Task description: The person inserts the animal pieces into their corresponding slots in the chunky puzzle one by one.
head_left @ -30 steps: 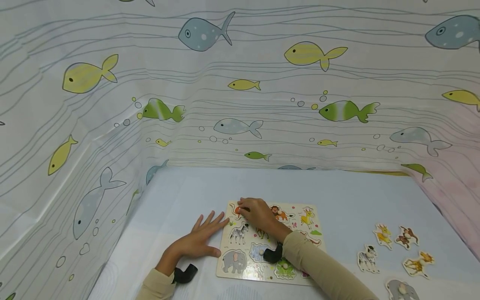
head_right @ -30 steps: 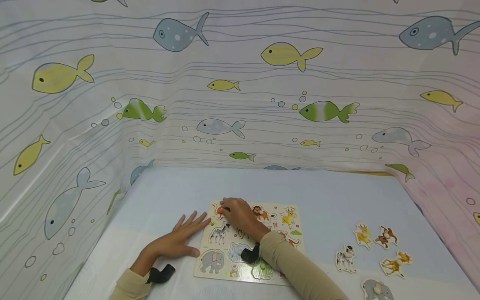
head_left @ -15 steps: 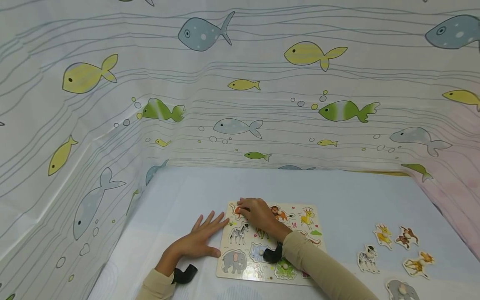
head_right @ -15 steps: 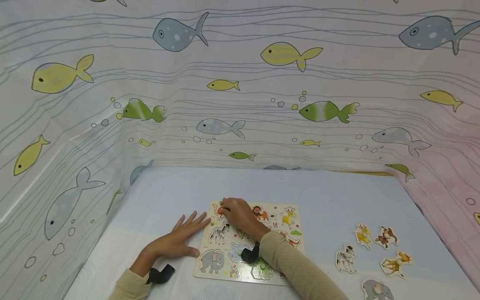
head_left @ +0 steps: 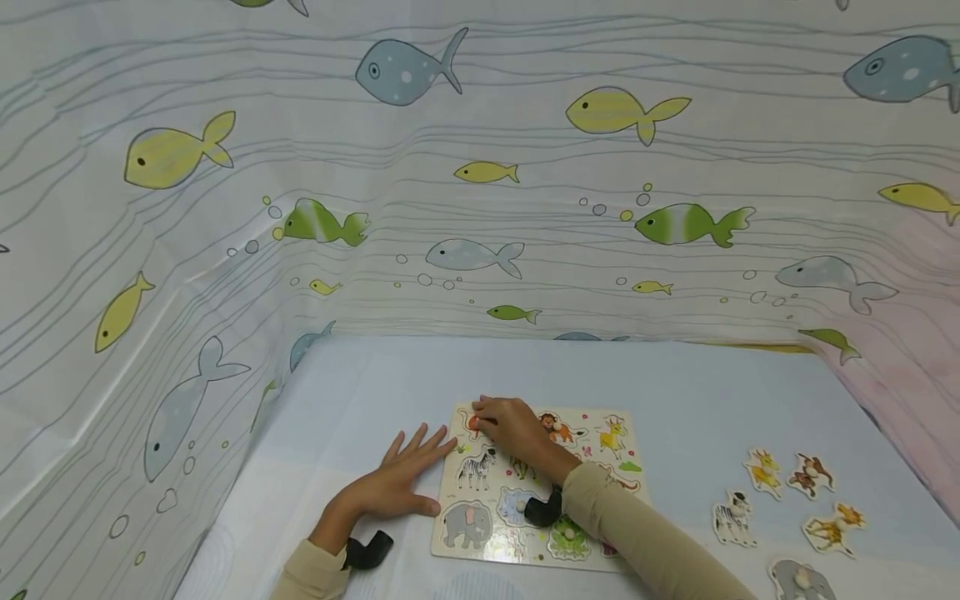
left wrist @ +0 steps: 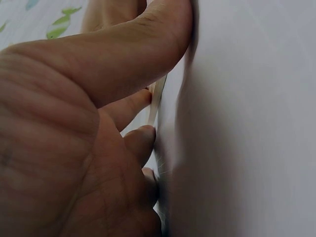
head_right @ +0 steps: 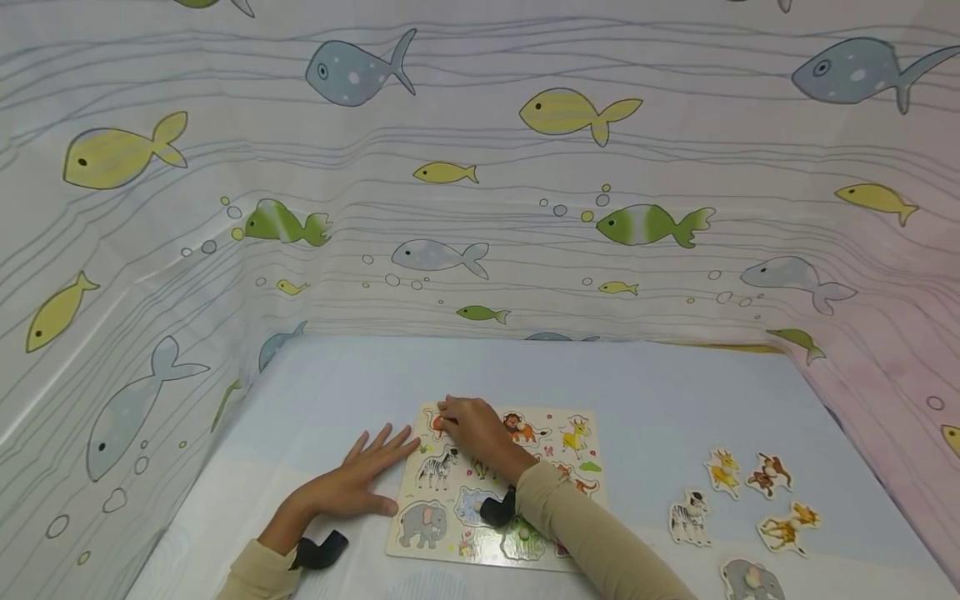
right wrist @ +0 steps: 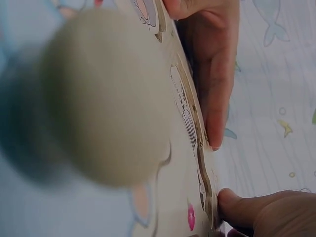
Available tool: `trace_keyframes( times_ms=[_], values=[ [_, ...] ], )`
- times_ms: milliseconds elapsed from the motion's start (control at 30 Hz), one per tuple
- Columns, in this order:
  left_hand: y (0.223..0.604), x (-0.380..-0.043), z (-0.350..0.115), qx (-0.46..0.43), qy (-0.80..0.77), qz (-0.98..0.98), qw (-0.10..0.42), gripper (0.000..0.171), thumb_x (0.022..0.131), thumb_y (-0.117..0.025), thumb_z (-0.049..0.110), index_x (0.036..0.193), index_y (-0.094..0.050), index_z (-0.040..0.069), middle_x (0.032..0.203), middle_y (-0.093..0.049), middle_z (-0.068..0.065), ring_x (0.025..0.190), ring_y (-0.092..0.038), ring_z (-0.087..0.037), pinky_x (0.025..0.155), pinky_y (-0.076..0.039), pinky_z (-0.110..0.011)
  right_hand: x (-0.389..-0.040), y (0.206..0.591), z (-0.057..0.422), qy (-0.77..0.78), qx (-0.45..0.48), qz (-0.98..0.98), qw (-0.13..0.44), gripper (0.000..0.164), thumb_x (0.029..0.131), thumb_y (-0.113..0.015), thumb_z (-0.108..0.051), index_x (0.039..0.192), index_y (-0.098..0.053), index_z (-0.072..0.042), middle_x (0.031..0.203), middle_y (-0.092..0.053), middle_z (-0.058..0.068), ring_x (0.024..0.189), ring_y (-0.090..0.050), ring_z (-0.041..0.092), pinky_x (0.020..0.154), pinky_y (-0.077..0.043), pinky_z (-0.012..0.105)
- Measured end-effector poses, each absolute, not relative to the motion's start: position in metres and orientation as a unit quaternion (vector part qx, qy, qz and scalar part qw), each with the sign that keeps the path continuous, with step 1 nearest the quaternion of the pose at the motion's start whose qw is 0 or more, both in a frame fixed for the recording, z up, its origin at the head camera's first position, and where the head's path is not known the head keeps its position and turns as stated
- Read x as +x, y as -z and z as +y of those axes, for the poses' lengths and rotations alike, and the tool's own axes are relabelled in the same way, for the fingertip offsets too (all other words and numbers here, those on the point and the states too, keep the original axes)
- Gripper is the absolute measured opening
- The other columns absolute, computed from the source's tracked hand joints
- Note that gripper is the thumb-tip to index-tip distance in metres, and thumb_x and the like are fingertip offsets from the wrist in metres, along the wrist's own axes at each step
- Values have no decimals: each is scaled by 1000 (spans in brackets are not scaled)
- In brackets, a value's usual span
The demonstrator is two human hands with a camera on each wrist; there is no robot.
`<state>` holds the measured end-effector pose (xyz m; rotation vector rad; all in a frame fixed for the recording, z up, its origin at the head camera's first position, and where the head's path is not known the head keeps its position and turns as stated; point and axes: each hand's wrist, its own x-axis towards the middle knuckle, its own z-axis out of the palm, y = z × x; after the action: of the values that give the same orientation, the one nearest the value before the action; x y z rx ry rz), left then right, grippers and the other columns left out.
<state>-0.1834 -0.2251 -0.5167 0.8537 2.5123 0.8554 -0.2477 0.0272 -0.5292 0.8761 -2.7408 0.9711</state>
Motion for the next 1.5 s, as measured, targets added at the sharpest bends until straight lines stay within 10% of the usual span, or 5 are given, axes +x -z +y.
trace_keyframes(
  times_ms=[733,1500],
  values=[
    [519,-180,-223,284,-310,889,183,97,80,-76,47,159,-29,18,168,-12,-14,154,5,-45,118,15,-67,-243,493,52,-494,234,-832,-88,48,97,-64,-35,139,-59,-13,146,-57,5,137,-53,28,110,-49,39],
    [521,-182,-220,280,-323,885,185,99,77,-77,49,159,-29,20,168,-13,-13,154,5,-45,118,16,-66,-197,460,197,-439,159,-884,10,43,95,-67,-35,132,-66,-13,136,-65,9,126,-62,33,101,-54,42]
  ],
)
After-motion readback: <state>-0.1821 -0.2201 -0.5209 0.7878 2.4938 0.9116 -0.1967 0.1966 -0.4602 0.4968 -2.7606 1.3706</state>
